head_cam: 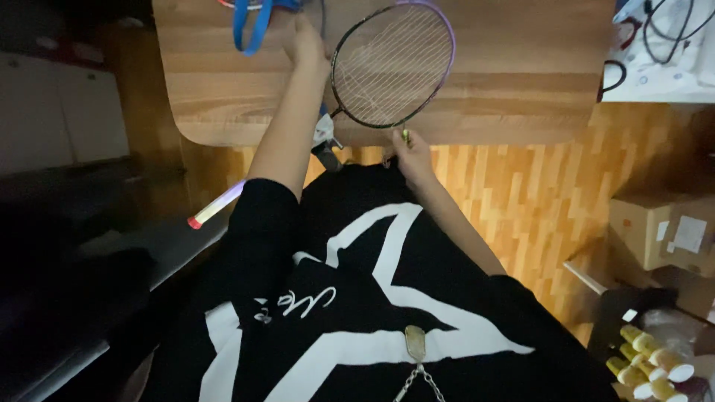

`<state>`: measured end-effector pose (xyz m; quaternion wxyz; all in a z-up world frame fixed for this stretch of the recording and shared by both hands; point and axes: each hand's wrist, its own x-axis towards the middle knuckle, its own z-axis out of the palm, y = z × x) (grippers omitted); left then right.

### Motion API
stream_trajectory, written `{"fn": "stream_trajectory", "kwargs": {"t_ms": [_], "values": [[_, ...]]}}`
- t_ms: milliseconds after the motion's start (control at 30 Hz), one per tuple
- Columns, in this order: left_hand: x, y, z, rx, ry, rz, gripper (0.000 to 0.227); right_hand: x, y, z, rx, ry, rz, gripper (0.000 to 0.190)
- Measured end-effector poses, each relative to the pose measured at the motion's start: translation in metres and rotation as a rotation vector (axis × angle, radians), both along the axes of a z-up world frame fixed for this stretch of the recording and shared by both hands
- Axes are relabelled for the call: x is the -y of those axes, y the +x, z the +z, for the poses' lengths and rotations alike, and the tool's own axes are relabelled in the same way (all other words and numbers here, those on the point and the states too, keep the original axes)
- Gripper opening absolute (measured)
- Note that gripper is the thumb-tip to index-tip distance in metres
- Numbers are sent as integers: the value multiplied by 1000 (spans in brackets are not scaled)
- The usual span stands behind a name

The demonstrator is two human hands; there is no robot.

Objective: The recorder is preparing or repairing a badminton racket by untangling and manipulating the string using a small tool.

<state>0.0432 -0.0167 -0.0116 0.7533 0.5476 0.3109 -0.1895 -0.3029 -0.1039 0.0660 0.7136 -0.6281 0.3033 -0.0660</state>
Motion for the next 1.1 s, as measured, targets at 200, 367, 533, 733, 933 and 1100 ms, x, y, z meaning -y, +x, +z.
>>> {"fn": "stream_trajectory", "kwargs": {"t_ms": [200,367,533,733,933,1100], "values": [[-10,1,-9,83,-54,-77,36,23,-32,-36,-169,-111,-236,30],[-11,0,-28,-77,-82,-103,44,16,-30,25,-157,-82,-90,20],[-22,-2,-11,-114,-81,-162,50,23,-31,21,-229,-207,125,14],[-21,-2,-7,-5,-100,-222,35,49,-26,-5,-97,492,-210,13],[-49,-22,52,725,571,-675,31,28,3,21,-105,103,1,10],[-62,-54,150,1265,887,-1175,34,10,-18,5,-183,311,-471,22]]}}
